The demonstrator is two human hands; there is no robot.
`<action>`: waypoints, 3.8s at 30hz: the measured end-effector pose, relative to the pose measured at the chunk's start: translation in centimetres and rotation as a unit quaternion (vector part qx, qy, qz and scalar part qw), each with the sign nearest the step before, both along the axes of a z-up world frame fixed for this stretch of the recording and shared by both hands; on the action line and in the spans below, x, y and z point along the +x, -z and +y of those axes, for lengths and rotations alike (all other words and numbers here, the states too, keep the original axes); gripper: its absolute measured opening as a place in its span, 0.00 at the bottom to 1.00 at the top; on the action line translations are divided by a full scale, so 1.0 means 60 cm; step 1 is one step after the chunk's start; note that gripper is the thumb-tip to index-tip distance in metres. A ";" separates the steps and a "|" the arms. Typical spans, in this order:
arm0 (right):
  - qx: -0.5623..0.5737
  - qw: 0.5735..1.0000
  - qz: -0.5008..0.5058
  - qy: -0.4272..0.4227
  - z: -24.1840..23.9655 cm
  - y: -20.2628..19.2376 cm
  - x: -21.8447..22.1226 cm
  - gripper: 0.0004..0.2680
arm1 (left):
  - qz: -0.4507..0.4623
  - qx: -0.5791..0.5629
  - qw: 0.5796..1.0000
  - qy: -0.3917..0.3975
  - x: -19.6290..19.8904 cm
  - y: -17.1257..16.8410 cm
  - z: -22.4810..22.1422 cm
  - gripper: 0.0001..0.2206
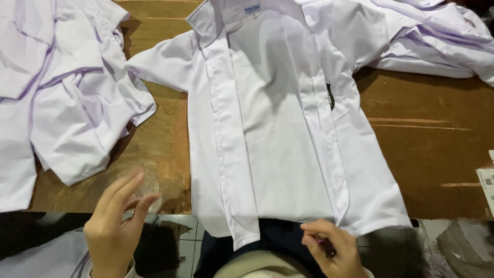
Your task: Trimming loose threads from a white shirt using thread snips on a wooden work table in a factory setting.
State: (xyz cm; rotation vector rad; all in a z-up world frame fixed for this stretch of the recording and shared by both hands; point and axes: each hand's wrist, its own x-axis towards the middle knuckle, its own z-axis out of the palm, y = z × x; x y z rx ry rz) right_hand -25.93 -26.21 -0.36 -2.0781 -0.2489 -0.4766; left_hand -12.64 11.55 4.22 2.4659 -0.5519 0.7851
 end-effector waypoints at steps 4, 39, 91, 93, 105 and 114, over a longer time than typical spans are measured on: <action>-0.071 0.997 0.018 0.016 -0.049 -0.056 0.034 0.08 | -0.049 -0.052 0.995 0.066 0.060 -0.027 -0.036 0.11; 0.198 0.920 0.293 0.168 -0.235 -0.023 0.460 0.05 | 0.154 0.153 0.962 0.164 0.330 0.170 -0.332 0.25; -0.180 0.947 0.129 0.234 -0.232 0.026 0.454 0.24 | 0.138 -0.002 0.964 0.228 0.420 0.167 -0.530 0.36; -0.127 0.958 0.106 0.235 -0.247 0.053 0.466 0.16 | 0.144 -0.025 0.960 0.239 0.420 0.170 -0.529 0.38; -0.102 0.957 0.129 0.237 -0.216 0.035 0.462 0.27 | 0.125 0.006 0.955 0.269 0.408 0.145 -0.521 0.46; -0.040 0.964 0.107 0.242 -0.225 0.038 0.476 0.18 | 0.156 -0.028 0.946 0.283 0.410 0.157 -0.527 0.42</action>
